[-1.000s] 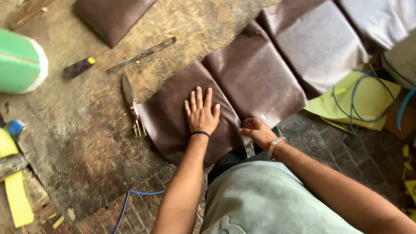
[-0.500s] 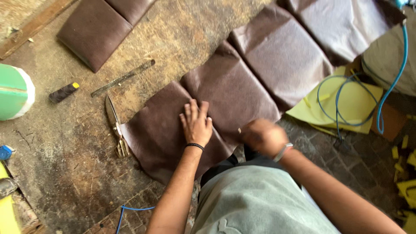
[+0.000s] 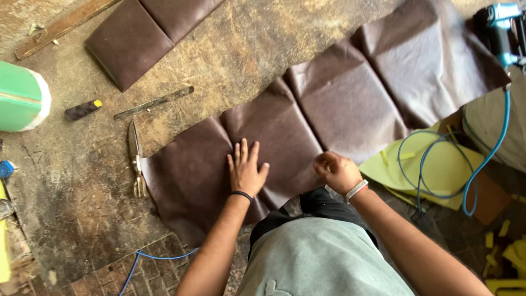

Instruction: The person wraps a brown leather-like sheet around a yellow foam cushion, folds and smooths the edges, and uses a pneumatic staple gun to secure the material. They also handle a spool of thread and needle, preparing to sew, and use scissors to trim excess material.

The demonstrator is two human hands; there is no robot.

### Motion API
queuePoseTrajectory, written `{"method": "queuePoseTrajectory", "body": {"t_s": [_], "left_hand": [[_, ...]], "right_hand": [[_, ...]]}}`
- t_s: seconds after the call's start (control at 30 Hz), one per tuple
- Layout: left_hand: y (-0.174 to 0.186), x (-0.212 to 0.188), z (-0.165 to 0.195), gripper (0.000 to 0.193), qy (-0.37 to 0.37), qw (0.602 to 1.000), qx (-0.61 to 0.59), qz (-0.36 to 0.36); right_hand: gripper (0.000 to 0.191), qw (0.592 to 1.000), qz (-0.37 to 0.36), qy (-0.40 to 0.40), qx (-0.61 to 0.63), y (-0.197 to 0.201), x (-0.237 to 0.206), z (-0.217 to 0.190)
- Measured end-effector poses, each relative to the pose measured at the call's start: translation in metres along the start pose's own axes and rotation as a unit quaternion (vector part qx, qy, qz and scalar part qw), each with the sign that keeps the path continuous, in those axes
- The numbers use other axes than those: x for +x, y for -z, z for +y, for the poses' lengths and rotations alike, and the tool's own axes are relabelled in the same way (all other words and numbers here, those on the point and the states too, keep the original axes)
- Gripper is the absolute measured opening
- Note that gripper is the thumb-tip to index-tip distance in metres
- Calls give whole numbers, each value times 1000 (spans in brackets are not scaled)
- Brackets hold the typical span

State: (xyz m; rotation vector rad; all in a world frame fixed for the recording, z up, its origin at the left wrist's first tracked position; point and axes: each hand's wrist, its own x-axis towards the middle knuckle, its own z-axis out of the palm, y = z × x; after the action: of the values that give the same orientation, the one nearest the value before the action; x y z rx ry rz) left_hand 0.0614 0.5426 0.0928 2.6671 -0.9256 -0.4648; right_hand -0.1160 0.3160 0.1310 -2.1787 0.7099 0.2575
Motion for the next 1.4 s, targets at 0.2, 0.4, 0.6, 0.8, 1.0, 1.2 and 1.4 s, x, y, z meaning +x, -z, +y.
{"method": "queuePoseTrajectory", "body": {"t_s": [0.2,0.4,0.6,0.8,1.0,1.2,1.4], "left_hand": [[-13,16,70,82,29,999,35,13],[5,30,74,80,77,996,21,-31],[16,21,61,80,161,987,5,-18],[30,-18,24,74,155,988,-5,6],[58,-52,-33,71,256,964,-60,21],[93,-104,-132,41,312,911,-207,173],[140,-83,-326,26,299,857,-287,305]], "right_hand": [[76,962,120,132,-208,46,83,74],[95,960,145,34,-236,139,168,140],[97,963,140,10,-232,154,208,133],[105,960,159,-40,-227,138,264,105],[87,948,-6,137,-287,34,285,-6],[67,941,-25,298,-159,-93,211,-149],[47,952,-90,279,-82,-163,189,-284]]}}
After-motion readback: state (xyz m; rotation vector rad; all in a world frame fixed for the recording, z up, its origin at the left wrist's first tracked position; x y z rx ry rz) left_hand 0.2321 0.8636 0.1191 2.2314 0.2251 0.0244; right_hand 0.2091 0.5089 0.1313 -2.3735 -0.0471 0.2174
